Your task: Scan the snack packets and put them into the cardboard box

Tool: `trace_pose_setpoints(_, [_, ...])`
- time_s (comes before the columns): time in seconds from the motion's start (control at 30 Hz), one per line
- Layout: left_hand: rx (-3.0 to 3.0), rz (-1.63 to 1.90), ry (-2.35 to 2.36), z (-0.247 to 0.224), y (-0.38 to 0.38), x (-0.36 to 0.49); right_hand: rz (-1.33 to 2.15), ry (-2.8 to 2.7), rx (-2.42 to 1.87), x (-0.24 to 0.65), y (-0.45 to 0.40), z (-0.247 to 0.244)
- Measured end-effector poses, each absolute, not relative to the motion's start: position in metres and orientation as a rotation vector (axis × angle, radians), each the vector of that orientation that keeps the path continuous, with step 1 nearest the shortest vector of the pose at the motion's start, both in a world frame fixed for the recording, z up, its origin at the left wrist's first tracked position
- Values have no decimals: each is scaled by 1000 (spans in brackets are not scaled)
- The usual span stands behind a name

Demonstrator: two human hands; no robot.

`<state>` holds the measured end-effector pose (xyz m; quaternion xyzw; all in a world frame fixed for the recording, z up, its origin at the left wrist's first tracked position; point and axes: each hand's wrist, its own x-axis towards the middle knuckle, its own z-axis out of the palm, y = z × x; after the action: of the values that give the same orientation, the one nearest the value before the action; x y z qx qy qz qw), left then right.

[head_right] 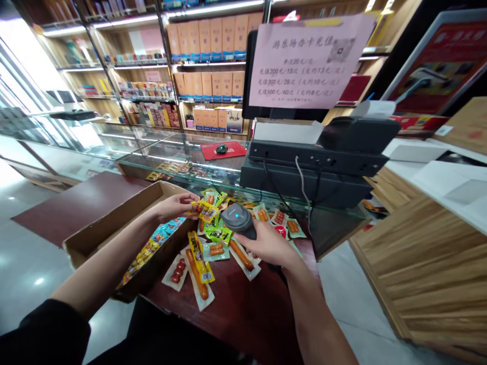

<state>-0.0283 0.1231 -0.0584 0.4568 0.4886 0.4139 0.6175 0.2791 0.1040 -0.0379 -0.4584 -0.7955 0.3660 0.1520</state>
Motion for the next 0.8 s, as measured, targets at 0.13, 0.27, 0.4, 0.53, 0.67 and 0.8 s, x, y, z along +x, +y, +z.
trace_pose_setpoints(0.13, [1022, 933, 1168, -57, 126, -36, 1066, -2258, -1321, 268, 99, -39])
trace_pose_setpoints(0.27, [1083, 911, 1319, -56, 128, -33, 1041, -2258, -1268, 259, 94, -36])
trace_pose_setpoints(0.4, [1109, 889, 1331, -59, 129, -32, 1025, -2262, -1258, 255, 92, -34])
trace_pose_setpoints(0.53, [1135, 834, 1301, -64, 129, -32, 985, -2295, -1275, 256, 92, -36])
trace_pose_setpoints(0.67, [1148, 819, 1312, -64, 129, -30, 949, -2308, -1309, 257, 93, -40])
trace_pose_setpoints(0.8, [1148, 820, 1315, -64, 129, -30, 919, -2324, -1282, 256, 93, -42])
